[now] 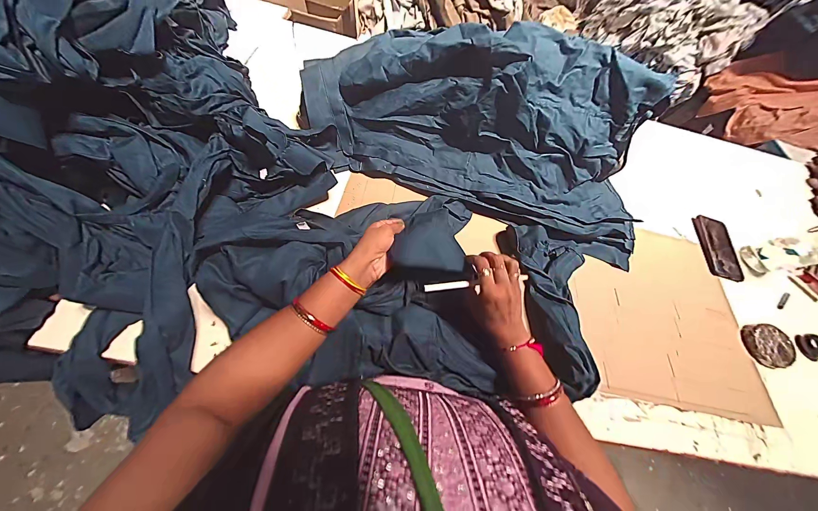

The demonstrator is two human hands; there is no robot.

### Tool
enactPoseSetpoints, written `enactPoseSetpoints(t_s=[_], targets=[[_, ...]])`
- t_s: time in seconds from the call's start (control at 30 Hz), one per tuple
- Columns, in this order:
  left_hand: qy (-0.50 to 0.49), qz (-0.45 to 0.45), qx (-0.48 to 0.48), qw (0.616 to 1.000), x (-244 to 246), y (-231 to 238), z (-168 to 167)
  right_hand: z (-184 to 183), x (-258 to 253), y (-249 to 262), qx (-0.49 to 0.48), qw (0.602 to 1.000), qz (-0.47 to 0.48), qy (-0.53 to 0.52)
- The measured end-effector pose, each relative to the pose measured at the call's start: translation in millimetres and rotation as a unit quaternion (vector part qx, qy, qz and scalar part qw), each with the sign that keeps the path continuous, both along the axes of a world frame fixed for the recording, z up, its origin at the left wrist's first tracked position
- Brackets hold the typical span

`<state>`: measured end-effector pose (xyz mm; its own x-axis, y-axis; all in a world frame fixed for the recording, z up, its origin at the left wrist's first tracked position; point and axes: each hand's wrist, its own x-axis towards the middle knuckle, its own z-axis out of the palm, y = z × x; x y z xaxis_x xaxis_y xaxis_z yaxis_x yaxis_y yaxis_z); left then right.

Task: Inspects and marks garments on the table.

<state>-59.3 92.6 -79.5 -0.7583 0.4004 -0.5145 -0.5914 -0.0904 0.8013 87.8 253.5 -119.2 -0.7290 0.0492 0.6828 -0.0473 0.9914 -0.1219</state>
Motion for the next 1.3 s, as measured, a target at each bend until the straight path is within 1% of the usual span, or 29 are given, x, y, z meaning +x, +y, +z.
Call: enactPoseSetpoints(t_s=[0.07,0.1,0.13,0.17,0.2,0.23,0.27,0.3,0.33,0.37,0.4,0.43,0.47,0.5,0.53,0.57,0.6,0.63,0.7,0.77,0.8,0.83,0.93,1.0,1.07,1.13,1.17,1.23,1.3], targets=[[0.023,0.065,0.042,0.997,5,1,3,0,-3,8,-0.061,0.998,0.012,0.010],[0.075,0.087,0.050,0.992,8,0,3,1,-6,10,-0.114,0.993,0.022,0.028],[0.166,0.086,0.054,0.981,11,-2,-1,4,-8,10,-0.175,0.983,0.026,0.041],[0.303,0.057,0.052,0.950,14,-6,-9,8,-10,9,-0.255,0.966,0.029,0.038],[0.472,0.019,0.040,0.881,14,-10,-21,15,-12,7,-0.358,0.933,0.039,0.026],[0.624,-0.033,0.039,0.780,10,-13,-32,22,-14,5,-0.470,0.881,0.049,0.015],[0.736,-0.103,0.025,0.669,6,-14,-37,29,-16,3,-0.579,0.814,0.053,0.003],[0.809,-0.164,-0.001,0.565,5,-12,-39,39,-17,2,-0.668,0.742,0.046,-0.019],[0.851,-0.211,-0.031,0.480,6,-9,-42,46,-17,2,-0.731,0.680,0.026,-0.050],[0.869,-0.239,-0.052,0.431,10,-7,-47,48,-18,4,-0.764,0.640,-0.001,-0.080],[0.874,-0.244,-0.063,0.416,14,-5,-52,44,-17,7,-0.769,0.630,-0.025,-0.107],[0.871,-0.229,-0.068,0.430,17,-3,-55,35,-16,12,-0.744,0.656,-0.043,-0.119],[0.851,-0.219,-0.066,0.473,20,-2,-55,23,-13,15,-0.685,0.720,-0.058,-0.096],[0.811,-0.221,-0.070,0.537,23,-2,-51,10,-7,18,-0.598,0.798,-0.059,-0.047],[0.755,-0.243,-0.089,0.603,27,-6,-40,5,0,18,-0.513,0.857,-0.050,0.013],[0.697,-0.275,-0.116,0.652,28,-9,-27,7,7,16,-0.437,0.897,-0.020,0.065],[0.655,-0.309,-0.143,0.675,27,-12,-15,15,14,14,-0.363,0.928,0.025,0.084],[0.637,-0.336,-0.159,0.676,26,-13,-6,26,21,10,-0.292,0.951,0.072,0.067],[0.634,-0.396,-0.161,0.644,26,-17,10,44,29,-6,-0.163,0.980,0.114,0.009],[0.664,-0.447,-0.122,0.586,28,-20,25,51,28,-16,-0.081,0.988,0.132,-0.001],[0.678,-0.463,-0.104,0.562,29,-23,33,53,30,-18,-0.096,0.983,0.157,0.002],[0.698,-0.452,-0.068,0.551,28,-27,36,56,32,-17,-0.141,0.971,0.193,0.004],[0.689,-0.426,0.117,0.575,19,-47,42,71,44,-5,-0.275,0.923,0.270,-0.013],[0.650,-0.464,0.162,0.580,18,-64,53,76,48,3,-0.314,0.904,0.289,-0.019],[0.655,-0.491,0.073,0.570,18,-77,58,77,49,8,-0.326,0.899,0.292,-0.028],[0.674,-0.481,-0.073,0.556,8,-81,45,71,47,13,-0.314,0.909,0.272,-0.033],[0.676,-0.464,-0.120,0.560,-3,-81,35,67,45,15,-0.304,0.915,0.261,-0.037],[0.667,-0.425,-0.143,0.595,-26,-85,23,63,42,14,-0.285,0.921,0.260,-0.061],[0.650,-0.390,-0.082,0.647,-30,-96,28,61,37,15,-0.300,0.910,0.279,-0.066]])
